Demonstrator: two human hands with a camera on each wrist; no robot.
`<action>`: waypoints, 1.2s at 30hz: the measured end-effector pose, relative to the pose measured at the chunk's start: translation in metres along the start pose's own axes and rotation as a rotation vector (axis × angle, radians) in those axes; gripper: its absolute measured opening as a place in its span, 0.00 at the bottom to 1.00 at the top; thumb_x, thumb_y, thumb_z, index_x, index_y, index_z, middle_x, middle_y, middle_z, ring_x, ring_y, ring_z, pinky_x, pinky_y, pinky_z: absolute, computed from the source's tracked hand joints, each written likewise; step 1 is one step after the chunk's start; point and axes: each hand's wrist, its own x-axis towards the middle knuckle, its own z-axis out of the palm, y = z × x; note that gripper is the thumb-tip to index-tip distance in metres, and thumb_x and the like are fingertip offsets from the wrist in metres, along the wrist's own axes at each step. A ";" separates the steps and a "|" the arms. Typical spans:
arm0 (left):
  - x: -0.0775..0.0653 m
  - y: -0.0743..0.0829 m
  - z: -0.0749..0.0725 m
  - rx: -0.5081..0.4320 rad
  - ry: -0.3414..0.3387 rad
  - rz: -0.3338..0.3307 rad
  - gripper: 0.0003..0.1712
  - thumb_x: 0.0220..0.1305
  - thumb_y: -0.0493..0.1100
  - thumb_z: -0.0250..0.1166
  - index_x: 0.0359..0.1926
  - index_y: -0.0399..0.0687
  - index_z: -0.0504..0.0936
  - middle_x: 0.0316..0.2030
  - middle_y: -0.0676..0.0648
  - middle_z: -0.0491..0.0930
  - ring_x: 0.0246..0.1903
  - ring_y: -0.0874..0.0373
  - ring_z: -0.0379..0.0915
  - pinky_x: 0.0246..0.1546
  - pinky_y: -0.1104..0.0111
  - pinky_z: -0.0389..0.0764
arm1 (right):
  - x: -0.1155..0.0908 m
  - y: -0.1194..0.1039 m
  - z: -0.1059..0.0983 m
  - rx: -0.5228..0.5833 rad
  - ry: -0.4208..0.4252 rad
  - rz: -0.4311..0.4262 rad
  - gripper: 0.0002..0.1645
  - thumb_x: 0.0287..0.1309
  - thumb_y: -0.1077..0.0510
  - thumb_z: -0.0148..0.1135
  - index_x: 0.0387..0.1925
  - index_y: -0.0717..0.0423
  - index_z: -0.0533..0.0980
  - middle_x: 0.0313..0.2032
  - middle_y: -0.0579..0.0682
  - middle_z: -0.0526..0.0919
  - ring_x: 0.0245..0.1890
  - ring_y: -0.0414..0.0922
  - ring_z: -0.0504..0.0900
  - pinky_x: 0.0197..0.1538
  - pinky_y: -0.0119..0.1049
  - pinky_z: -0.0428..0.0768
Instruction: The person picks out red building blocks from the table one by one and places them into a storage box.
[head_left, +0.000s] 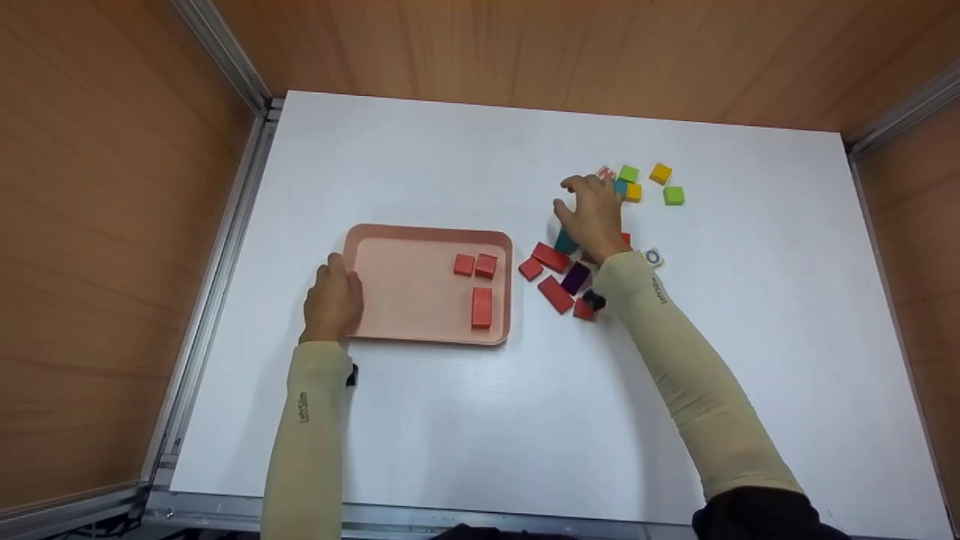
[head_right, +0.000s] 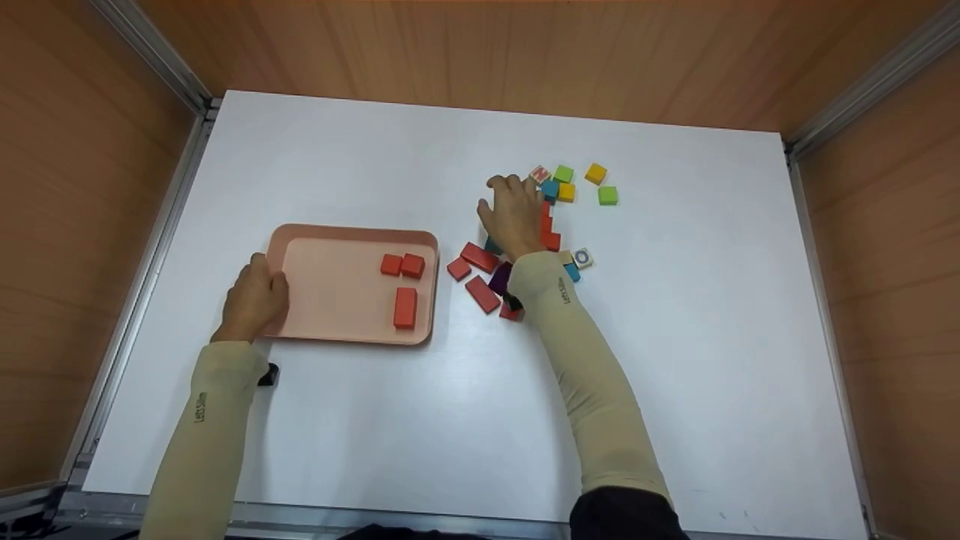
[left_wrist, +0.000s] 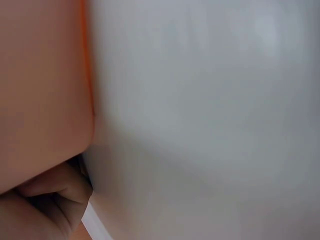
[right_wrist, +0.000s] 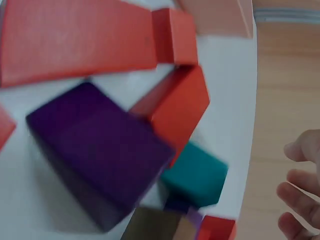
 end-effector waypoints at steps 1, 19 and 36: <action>0.000 0.000 0.000 -0.003 0.003 0.001 0.20 0.79 0.45 0.42 0.62 0.35 0.60 0.46 0.33 0.68 0.40 0.33 0.74 0.41 0.44 0.74 | 0.002 0.005 -0.001 0.002 0.006 0.025 0.24 0.68 0.50 0.61 0.61 0.54 0.75 0.57 0.54 0.76 0.57 0.53 0.67 0.59 0.48 0.64; -0.004 0.001 0.003 -0.024 0.007 0.015 0.19 0.79 0.45 0.43 0.61 0.35 0.61 0.44 0.35 0.69 0.39 0.35 0.75 0.39 0.45 0.75 | 0.000 0.052 -0.002 -0.093 -0.060 0.211 0.31 0.72 0.48 0.56 0.71 0.55 0.67 0.64 0.58 0.73 0.62 0.58 0.61 0.59 0.56 0.55; -0.003 0.003 0.001 -0.031 -0.010 0.000 0.19 0.80 0.45 0.42 0.60 0.36 0.62 0.45 0.35 0.69 0.41 0.37 0.74 0.41 0.46 0.75 | -0.018 -0.001 -0.001 0.006 0.007 0.064 0.27 0.68 0.48 0.61 0.65 0.50 0.72 0.61 0.49 0.76 0.58 0.51 0.64 0.57 0.49 0.54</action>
